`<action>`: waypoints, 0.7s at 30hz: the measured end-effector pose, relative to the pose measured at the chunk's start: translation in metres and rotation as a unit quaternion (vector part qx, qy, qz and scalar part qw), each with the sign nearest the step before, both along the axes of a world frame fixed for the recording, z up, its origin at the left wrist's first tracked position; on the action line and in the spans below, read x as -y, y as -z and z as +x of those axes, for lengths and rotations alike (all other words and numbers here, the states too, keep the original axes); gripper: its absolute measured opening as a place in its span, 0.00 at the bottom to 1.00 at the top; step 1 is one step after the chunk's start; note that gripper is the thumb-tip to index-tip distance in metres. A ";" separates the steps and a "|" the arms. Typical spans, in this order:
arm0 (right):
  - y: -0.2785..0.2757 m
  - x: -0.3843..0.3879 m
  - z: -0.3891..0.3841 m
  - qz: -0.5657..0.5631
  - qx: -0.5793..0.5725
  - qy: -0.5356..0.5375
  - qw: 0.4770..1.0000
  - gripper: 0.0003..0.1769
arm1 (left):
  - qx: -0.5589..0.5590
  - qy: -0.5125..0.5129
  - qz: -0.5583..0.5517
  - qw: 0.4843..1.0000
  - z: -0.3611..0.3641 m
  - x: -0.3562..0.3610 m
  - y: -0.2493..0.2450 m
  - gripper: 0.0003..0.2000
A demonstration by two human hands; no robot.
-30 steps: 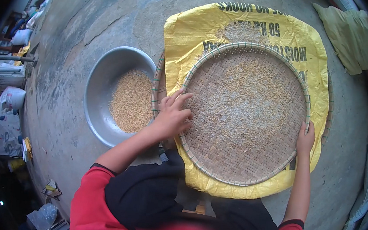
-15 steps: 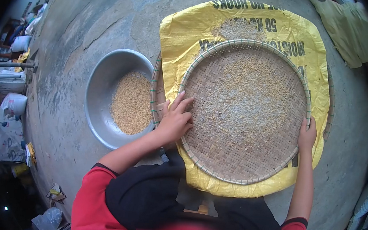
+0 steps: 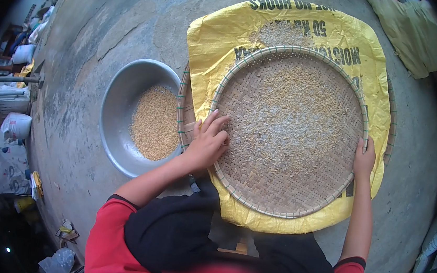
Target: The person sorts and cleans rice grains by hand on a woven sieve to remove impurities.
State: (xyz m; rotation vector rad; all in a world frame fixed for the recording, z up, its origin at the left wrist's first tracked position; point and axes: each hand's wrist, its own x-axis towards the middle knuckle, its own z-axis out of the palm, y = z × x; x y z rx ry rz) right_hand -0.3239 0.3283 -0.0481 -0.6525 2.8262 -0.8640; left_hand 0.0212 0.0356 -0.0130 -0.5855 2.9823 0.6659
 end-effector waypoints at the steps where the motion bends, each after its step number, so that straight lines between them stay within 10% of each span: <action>1: 0.000 0.000 0.000 0.000 0.001 0.001 1.000 0.18 | -0.005 0.002 0.007 1.000 0.000 0.000 -0.001 0.09; 15: 0.004 -0.001 -0.001 -0.022 -0.010 0.000 1.000 0.19 | -0.019 0.000 -0.017 1.000 -0.002 0.002 -0.009 0.07; 21: 0.003 -0.003 0.000 -0.077 0.019 0.033 0.996 0.22 | -0.194 -0.210 0.076 0.955 0.027 0.061 -0.044 0.03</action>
